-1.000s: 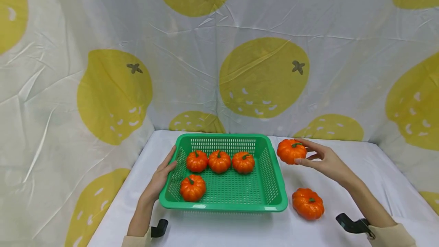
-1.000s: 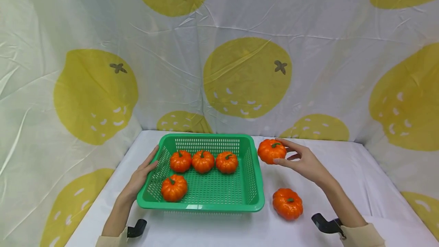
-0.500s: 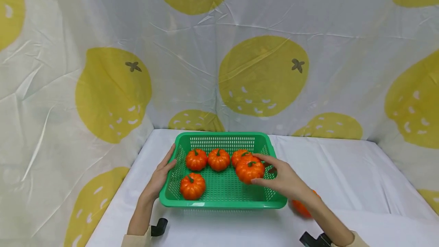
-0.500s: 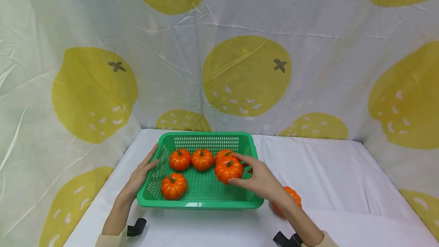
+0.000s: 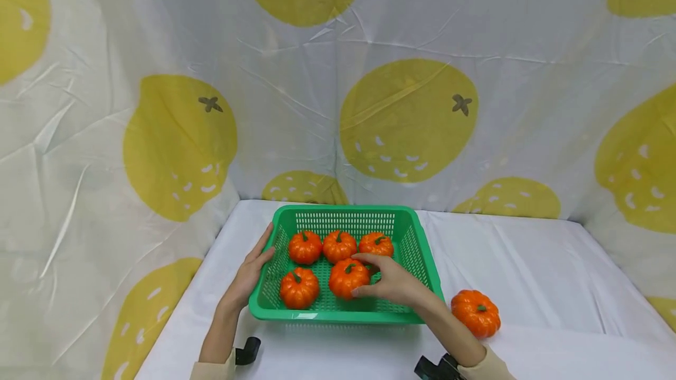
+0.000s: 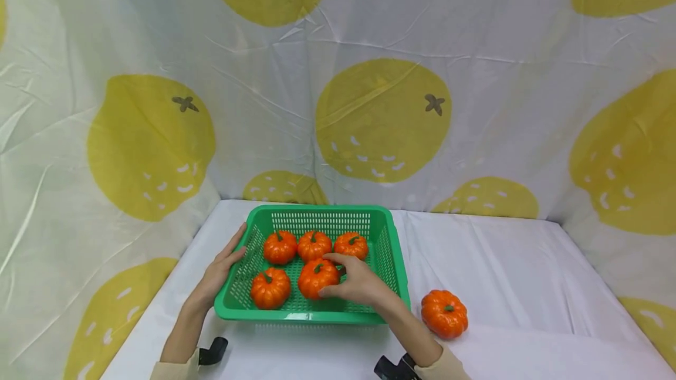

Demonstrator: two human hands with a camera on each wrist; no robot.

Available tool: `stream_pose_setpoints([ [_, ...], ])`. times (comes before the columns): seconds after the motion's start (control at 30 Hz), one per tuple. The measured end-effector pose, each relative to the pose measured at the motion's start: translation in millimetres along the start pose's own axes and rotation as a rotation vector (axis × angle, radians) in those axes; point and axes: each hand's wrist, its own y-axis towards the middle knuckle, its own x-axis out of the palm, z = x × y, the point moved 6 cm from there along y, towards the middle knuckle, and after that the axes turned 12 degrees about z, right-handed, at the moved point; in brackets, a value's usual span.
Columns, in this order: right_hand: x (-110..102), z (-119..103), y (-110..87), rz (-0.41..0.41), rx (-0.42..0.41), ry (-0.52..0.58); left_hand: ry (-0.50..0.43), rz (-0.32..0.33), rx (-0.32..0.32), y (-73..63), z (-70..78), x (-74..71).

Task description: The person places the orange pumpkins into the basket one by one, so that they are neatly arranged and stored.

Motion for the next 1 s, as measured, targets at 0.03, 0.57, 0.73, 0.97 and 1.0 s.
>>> stream_pose_setpoints([
  [0.03,3,1,-0.3,0.000,0.004,-0.006,-0.003,-0.001,0.001,0.1,-0.1,0.3],
  [0.57,22,5,-6.7,-0.054,0.042,-0.124,0.002,0.007,0.001,0.7,1.5,0.4],
  [0.73,23,6,-7.4,-0.069,0.070,-0.135,0.003,0.002,-0.007,0.8,2.0,1.3],
  [0.97,23,8,-6.8,-0.052,0.095,-0.142,0.000,0.005,-0.008,0.4,0.8,1.1],
  [1.0,23,9,-6.7,-0.051,0.097,-0.141,0.003,0.007,-0.009,0.1,0.5,0.9],
])
